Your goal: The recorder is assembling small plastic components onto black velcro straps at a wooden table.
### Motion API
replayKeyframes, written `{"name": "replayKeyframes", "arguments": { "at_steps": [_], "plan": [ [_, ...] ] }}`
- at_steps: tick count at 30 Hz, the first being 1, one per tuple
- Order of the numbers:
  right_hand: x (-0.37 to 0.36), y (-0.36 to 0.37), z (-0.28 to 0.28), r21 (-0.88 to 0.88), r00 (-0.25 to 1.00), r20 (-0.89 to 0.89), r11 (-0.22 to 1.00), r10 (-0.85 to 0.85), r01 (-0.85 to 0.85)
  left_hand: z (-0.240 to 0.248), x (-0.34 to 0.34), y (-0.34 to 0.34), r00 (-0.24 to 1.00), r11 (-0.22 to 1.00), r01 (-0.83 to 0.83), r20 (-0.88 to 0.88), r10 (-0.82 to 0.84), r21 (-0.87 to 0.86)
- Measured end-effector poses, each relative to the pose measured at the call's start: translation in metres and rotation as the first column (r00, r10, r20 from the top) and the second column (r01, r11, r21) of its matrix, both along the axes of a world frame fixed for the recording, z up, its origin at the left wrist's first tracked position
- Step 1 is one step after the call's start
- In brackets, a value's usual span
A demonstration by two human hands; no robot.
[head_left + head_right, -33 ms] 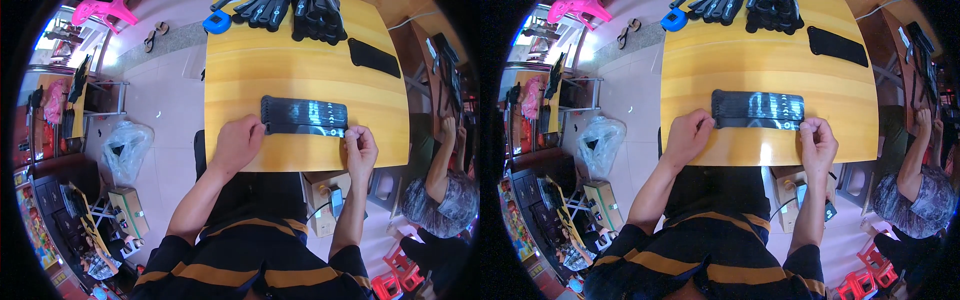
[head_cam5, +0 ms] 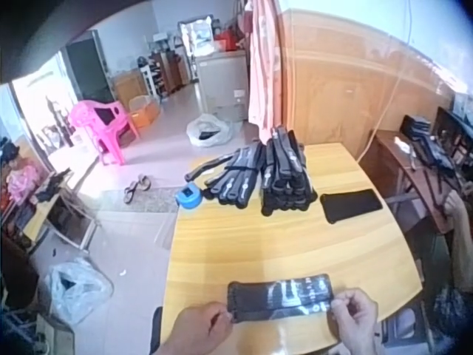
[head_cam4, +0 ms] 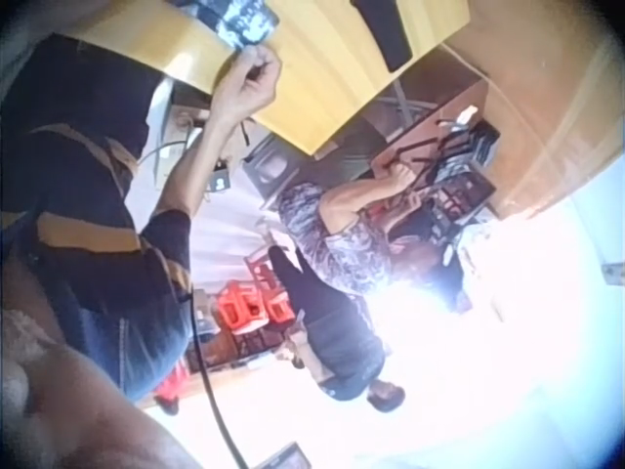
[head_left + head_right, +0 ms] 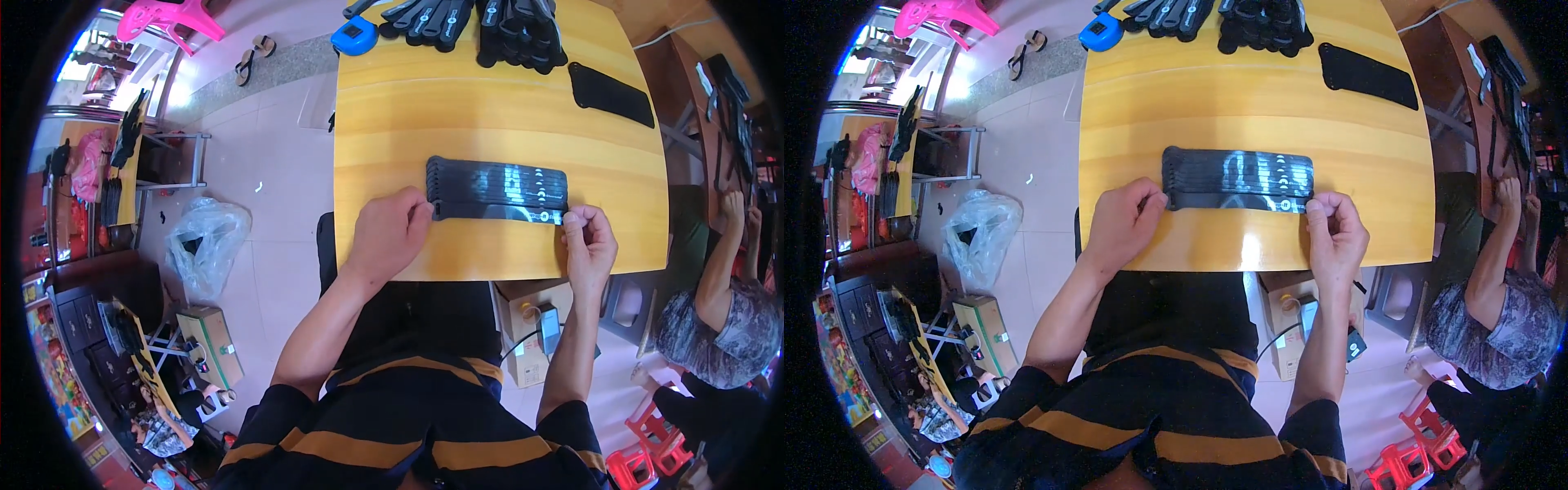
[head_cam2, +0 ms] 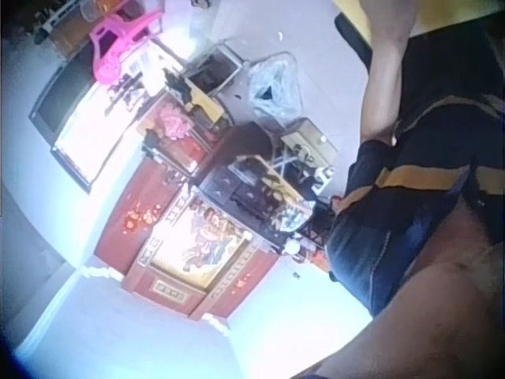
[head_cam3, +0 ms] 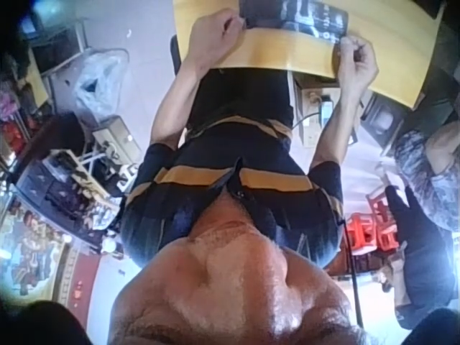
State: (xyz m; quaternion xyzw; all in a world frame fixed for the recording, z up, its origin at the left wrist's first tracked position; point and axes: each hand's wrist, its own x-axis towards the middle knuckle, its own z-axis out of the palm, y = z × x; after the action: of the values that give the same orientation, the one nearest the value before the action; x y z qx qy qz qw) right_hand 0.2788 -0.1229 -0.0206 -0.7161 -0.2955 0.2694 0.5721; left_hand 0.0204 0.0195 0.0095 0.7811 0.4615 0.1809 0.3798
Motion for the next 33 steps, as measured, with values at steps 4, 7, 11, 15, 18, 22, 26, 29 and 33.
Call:
{"name": "replayKeyframes", "arguments": {
  "at_steps": [4, 7, 11, 15, 18, 22, 26, 29, 33],
  "plan": [
    [0.0002, 0.0005, -0.0018, 0.001, 1.0, 0.015, 1.0, 0.009, -0.009, -0.0035, -0.0012, 0.0005, 1.0, 1.0, -0.001, 0.014, 0.0, 0.021],
    [0.001, 0.0004, -0.0033, -0.003, 0.999, 0.032, 1.0, 0.009, -0.009, -0.0034, -0.0007, 0.0007, 1.0, 1.0, -0.002, 0.021, 0.002, 0.016],
    [0.0012, 0.0014, -0.0018, -0.025, 0.998, 0.056, 1.0, 0.003, -0.002, -0.0044, 0.0003, 0.0006, 1.0, 0.999, -0.001, 0.027, 0.0, 0.036],
    [0.0012, 0.0019, -0.0022, -0.041, 0.997, 0.081, 0.999, 0.004, 0.0, -0.0027, 0.0015, 0.0001, 1.0, 0.999, -0.01, 0.019, 0.009, 0.037],
    [0.0014, 0.0023, -0.002, -0.053, 0.996, 0.084, 0.999, 0.004, 0.0, -0.0027, 0.0022, 0.0001, 1.0, 0.999, -0.009, 0.018, 0.008, 0.052],
    [0.002, 0.0026, -0.0027, -0.048, 0.997, 0.083, 0.999, -0.001, 0.005, -0.0041, 0.0039, -0.0001, 1.0, 0.999, -0.017, 0.022, 0.016, 0.05],
    [0.0002, 0.0059, -0.0013, -0.053, 0.998, 0.057, 0.999, -0.007, 0.01, -0.0034, 0.0032, 0.0002, 1.0, 0.998, -0.027, -0.002, 0.027, 0.054],
    [0.0015, 0.0063, -0.0029, -0.057, 0.998, 0.061, 0.998, -0.009, 0.012, -0.0039, 0.0037, 0.0003, 1.0, 0.998, -0.021, 0.009, 0.02, 0.052],
    [0.0005, 0.0073, -0.0011, -0.059, 0.998, 0.066, 0.998, -0.016, 0.02, -0.0022, 0.0041, 0.0004, 1.0, 0.998, -0.017, -0.013, 0.018, 0.06]
  ]
}}
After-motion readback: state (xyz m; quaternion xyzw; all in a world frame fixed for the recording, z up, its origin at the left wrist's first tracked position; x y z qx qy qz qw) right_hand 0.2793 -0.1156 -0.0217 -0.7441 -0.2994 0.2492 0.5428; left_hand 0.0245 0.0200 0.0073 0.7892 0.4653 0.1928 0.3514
